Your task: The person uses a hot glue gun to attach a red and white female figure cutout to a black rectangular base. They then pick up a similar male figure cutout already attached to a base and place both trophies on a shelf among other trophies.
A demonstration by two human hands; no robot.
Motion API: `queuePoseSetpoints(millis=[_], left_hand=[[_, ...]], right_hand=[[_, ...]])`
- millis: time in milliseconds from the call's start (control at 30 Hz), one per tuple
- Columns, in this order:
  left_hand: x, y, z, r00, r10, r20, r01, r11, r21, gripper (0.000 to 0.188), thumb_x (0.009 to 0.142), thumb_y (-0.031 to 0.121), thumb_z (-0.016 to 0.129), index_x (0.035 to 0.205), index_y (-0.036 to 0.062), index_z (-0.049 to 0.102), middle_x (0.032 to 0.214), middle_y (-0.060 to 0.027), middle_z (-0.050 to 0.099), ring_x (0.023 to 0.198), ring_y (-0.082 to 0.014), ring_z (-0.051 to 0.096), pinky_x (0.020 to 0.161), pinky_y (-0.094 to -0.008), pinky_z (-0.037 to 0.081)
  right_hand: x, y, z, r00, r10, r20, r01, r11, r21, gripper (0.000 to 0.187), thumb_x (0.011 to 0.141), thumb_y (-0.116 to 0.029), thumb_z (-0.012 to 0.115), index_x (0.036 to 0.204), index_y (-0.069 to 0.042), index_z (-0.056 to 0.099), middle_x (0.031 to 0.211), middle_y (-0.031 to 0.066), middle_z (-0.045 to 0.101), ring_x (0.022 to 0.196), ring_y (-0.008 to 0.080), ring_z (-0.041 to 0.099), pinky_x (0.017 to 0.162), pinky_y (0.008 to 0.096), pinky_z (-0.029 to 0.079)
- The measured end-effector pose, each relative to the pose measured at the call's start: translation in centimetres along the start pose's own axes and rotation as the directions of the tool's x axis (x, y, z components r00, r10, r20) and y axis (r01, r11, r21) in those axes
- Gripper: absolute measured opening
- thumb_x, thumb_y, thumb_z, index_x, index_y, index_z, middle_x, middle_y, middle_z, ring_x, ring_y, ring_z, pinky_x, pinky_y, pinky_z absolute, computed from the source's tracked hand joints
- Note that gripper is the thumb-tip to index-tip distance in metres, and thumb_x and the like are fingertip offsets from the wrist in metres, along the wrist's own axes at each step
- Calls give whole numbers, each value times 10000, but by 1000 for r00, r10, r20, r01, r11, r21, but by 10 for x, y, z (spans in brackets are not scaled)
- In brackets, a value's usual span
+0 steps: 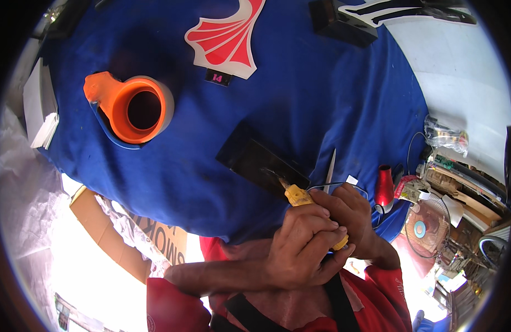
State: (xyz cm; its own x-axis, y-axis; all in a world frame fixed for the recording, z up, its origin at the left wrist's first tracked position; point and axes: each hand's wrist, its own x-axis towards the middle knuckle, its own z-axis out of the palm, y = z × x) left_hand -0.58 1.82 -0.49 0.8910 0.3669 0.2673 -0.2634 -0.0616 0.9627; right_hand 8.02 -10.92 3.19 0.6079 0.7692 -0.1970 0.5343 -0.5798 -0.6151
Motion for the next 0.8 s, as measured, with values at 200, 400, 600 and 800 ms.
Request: queuePoseSetpoints(millis=[200, 400, 600, 800], left_hand=[[-2, 5, -1, 998, -48, 44, 50, 998, -27, 323, 681, 90, 864, 946, 32, 688, 986, -94, 597, 977, -296, 612, 740, -364, 534], [-5, 7, -1, 998, -44, 45, 46, 998, -46, 321, 682, 103, 866, 941, 26, 692, 980, -98, 594, 970, -298, 607, 730, -363, 530], [-6, 8, 0, 998, -40, 51, 43, 998, -45, 323, 677, 98, 869, 937, 19, 694, 980, -100, 593, 972, -296, 605, 716, -354, 532], [-3, 9, 2, 999, -40, 32, 41, 998, -46, 330, 665, 93, 870, 934, 21, 694, 973, -99, 595, 970, -293, 612, 723, -352, 537]], right_hand=[[-3, -3, -7, 999, 16, 32, -15, 999, -42, 522, 761, -206, 722, 1216, 32, 626, 794, 86, 536, 699, 266, 512, 604, 393, 439], [-6, -5, -6, 1000, -27, 7, 28, 998, -61, 519, 765, -181, 716, 1220, 52, 618, 798, 82, 533, 698, 259, 501, 613, 388, 431], [-10, -4, -6, 1000, -25, 16, 26, 996, -81, 517, 774, -178, 711, 1226, 55, 619, 777, 79, 509, 680, 244, 483, 596, 377, 423], [-10, -7, -10, 1000, 10, 27, -8, 998, -69, 516, 763, -174, 722, 1218, 49, 627, 755, 72, 491, 653, 238, 473, 570, 371, 415]])
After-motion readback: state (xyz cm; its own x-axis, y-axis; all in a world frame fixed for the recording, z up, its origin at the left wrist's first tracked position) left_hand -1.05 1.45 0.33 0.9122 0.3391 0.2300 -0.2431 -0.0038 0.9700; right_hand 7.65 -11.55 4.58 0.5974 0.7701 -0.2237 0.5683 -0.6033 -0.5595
